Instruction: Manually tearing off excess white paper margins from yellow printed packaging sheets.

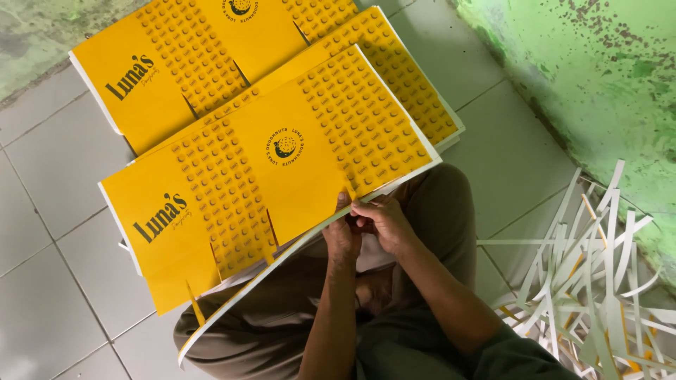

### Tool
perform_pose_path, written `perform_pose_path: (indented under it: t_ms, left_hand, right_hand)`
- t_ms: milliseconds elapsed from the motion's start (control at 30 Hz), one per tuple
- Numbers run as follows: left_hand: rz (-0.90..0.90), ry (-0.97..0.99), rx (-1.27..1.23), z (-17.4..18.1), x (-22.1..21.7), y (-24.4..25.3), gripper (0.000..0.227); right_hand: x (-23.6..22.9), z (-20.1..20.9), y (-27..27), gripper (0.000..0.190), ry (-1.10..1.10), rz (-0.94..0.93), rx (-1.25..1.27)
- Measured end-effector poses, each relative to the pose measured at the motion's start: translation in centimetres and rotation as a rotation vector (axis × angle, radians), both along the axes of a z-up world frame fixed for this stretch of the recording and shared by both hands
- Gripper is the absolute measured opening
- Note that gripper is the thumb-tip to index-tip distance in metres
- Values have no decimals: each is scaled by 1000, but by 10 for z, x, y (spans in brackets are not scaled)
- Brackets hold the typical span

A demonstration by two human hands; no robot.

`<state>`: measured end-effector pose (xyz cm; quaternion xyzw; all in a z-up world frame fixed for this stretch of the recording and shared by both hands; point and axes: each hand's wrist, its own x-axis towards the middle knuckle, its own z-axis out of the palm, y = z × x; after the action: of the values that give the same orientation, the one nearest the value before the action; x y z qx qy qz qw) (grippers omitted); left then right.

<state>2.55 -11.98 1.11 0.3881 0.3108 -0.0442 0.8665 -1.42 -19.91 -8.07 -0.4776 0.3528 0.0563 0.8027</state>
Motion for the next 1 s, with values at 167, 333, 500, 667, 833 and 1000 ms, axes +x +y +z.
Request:
perform_pose_path:
  t_ms: [167,333,500,667,833,1000]
  left_hand:
    - [-10,28,32,-7,-1,-2,27]
    - [36,73,-3,-44,2,-5,30]
    - [81,135,36,-164,-4,4,27]
    - [149,131,21,-88,-3,1,25]
    - [59,143,-145,-78,1,-5,25]
    - [-22,144,-203,-65,5,-14,31]
  right_hand:
    - [1,11,-4,32,-2,71,-175]
    - [1,-84,-24,48,7,-16,-225]
    - [13,28,-31,40,9,-257,-260]
    - [6,1,-59,43,-88,-277,-405]
    - [7,-7,-83,43,-139,-236,-462]
    - [4,22,-91,39,-99,-69,-429]
